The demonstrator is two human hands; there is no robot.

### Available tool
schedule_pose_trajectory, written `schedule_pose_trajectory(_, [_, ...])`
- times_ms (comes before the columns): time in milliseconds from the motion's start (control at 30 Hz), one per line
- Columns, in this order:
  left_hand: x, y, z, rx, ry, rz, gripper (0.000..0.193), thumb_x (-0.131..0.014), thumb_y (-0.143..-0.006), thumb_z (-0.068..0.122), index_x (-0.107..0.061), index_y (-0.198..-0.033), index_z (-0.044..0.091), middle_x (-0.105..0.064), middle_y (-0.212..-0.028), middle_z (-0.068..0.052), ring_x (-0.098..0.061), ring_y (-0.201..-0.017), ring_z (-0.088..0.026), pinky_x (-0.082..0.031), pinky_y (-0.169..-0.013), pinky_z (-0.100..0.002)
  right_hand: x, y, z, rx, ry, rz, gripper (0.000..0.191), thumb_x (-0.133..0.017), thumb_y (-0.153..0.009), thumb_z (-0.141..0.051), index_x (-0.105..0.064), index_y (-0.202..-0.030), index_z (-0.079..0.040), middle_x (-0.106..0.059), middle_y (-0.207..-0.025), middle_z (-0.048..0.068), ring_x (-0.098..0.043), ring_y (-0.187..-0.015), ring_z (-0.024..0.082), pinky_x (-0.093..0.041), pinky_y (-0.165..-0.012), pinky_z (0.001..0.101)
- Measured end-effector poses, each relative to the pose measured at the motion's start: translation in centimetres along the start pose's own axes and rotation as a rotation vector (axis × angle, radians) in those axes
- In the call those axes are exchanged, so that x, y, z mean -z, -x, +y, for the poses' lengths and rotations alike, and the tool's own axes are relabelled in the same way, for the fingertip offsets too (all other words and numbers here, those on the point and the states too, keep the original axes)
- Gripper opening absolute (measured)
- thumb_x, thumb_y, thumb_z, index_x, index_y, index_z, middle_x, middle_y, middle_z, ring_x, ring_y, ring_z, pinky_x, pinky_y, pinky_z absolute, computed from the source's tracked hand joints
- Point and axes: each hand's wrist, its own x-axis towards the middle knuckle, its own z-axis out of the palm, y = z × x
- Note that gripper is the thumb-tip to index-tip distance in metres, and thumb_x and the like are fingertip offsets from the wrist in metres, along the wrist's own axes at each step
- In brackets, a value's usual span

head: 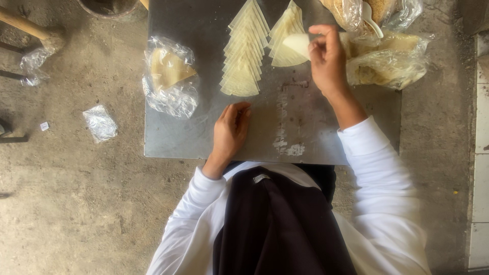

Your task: The person separates thin triangular pastry sheets from a stack and arranges them on a metal table. They then scoop a grain-based filling into a sheet and fold it into a triangular samosa shape.

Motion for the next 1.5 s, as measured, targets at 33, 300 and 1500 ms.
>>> schedule_pose_trajectory(33, [0.0,0.0,-0.1,-0.005,0.005,0.007,0.015,-0.069,-0.097,0.005,-0.067,-0.112,0.002,-0.072,-0.099,-0.014,-0.076,-0.084,-0.022,-0.059,-0.071,-0.031,0.3,-0.1,0.0,0.02,-0.036,0.033,0.031,-0.059,-0.109,0.006,-0.053,-0.136,-0.008,-0.064,-0.107,0.006,-0.065,-0.096,0.014,-0.056,-0.082,0.0286])
schedule_pose_trajectory(300, [0.4,-0.3,-0.2,0.025,0.021,-0.006,0.015,-0.069,-0.097,0.005,-0.067,-0.112,0.002,-0.073,-0.101,-0.015,-0.076,-0.086,-0.023,-0.059,-0.072,-0.031,1.4,-1.0,-1.6,0.163,-0.021,0.103,0.029,-0.057,-0.115,0.007,-0.051,-0.141,-0.006,-0.063,-0.111,0.007,-0.063,-0.102,0.014,-0.054,-0.093,0.0282])
schedule_pose_trajectory(1500, [-1.5,-1.2,-1.0,0.042,0.047,-0.103,0.016,-0.074,-0.09,0.006,-0.066,-0.103,0.001,-0.075,-0.096,-0.015,-0.078,-0.085,-0.023,-0.061,-0.075,-0.032,1.0,8.3,-5.9,0.942,0.523,-0.082,0.034,-0.069,-0.102,-0.006,-0.05,-0.131,-0.01,-0.063,-0.109,0.01,-0.064,-0.098,0.023,-0.056,-0.087,0.0341])
